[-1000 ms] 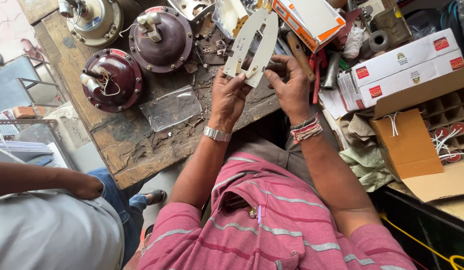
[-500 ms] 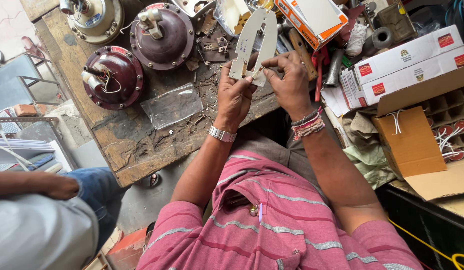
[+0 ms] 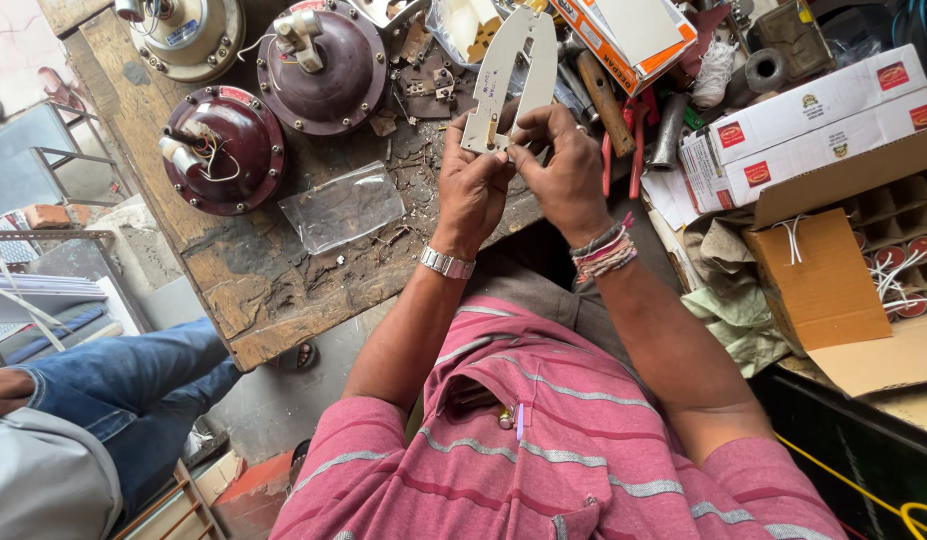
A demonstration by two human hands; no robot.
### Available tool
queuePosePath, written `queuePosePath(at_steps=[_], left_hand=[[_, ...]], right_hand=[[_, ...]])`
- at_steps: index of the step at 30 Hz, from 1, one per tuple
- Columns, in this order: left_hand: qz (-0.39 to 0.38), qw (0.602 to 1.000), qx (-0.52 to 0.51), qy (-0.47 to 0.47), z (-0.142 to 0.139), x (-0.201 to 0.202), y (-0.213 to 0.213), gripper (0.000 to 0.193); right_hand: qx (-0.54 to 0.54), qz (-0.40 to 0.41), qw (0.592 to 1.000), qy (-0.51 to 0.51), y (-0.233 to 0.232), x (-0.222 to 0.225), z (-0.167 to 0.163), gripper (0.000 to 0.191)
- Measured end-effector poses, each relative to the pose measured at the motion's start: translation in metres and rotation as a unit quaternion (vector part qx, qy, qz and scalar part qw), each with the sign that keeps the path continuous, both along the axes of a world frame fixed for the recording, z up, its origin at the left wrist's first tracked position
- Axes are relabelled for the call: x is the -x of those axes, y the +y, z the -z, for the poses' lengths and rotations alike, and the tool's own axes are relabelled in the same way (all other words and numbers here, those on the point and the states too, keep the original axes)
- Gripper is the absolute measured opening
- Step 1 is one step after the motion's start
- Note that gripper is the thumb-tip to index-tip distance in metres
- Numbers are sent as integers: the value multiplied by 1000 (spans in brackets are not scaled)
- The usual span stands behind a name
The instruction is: The person uses a screwdriver to tighten a screw on a circular electrical component. They then apply glue to the component and place it into a cardboard box. Finally, they open a new package containing a metal part and inspect it.
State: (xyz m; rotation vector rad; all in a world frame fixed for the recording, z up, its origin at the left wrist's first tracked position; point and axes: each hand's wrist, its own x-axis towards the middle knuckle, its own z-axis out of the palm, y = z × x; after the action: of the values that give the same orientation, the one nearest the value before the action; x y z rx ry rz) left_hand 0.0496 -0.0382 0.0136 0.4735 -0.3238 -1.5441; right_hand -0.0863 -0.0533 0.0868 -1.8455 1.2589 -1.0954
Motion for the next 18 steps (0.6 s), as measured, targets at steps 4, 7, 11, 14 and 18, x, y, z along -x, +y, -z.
queuePosePath(at_steps=[4,7,11,14,18], left_hand=[[-6,1000,3,1,4,0,-1,65],[1,1000,1,7,5,-2,-2,64],[14,1000,-14,-14,2,-6,-3,64],[25,999,3,-29,-2,-8,-3,66],[43,998,3,-42,-6,-7,-3,65]], right_hand=[[72,8,997,34,7,-5,5,35],[90,-10,996,26,7,-5,7,36],[15,-45,999,-1,-2,3,0,33],[13,-39,999,6,-14,8,-11,34],[59,-125,988,64,-30,10,-30,44]])
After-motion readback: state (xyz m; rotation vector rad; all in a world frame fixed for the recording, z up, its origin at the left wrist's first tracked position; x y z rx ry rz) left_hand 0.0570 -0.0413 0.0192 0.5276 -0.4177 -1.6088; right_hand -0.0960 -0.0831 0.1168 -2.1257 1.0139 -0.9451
